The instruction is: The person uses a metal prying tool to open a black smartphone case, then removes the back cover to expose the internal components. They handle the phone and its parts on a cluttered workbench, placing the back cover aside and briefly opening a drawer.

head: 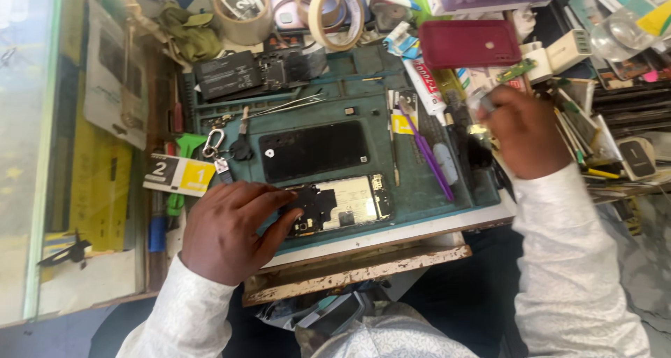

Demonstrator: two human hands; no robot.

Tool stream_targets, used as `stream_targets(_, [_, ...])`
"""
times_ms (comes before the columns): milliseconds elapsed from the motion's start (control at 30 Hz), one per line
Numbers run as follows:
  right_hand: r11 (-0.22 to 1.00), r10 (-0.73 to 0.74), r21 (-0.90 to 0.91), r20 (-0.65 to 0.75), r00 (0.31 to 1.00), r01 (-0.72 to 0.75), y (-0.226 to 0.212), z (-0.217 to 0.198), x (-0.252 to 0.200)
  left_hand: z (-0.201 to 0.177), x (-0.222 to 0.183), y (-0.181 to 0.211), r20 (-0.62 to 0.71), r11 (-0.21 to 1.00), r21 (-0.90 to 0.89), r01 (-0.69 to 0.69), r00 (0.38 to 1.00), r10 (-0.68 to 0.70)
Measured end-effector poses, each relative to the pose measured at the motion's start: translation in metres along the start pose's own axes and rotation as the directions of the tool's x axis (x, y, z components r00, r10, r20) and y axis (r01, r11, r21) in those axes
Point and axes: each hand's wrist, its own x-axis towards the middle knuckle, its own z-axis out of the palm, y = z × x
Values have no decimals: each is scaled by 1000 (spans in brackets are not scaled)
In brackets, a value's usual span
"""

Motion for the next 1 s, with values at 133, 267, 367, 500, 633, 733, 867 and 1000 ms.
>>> stream_targets(133, [857,114,-515,160,980,-16,-19,33,-10,3,0,2,15,1000,-5,23,1000,-23])
stream_targets(267, [900,-74,-424,82,994,102,-18,51,-19,5,2,4,12,1000,1,15,1000,-16])
stream_targets(367, [935,-77,-348,-3,997,71,-8,34,-17,5,0,4,9,1000,8,21,1000,-21])
stream_targets(500, [827,-6,-561,-94,996,-48,-1,7,-6,2,-1,2,24,999,10,39,999,-39])
stream_targets(633, [836,-90,-546,-229,969,-51,-10,11,-10,1,-1,1,-5,1000,5,23,1000,-23])
stream_targets(733, [947,-88,-317,-114,990,48,-20,14,-12,2,0,1,-2,999,18,30,1000,-30])
stream_targets(867, [934,-108,-338,35,993,114,-31,24,-12,0,1,0,35,996,34,86,996,-87])
stream_targets(1000, [858,-212,-451,121,970,244,-34,44,-3,1,2,0,66,995,24,93,993,-94])
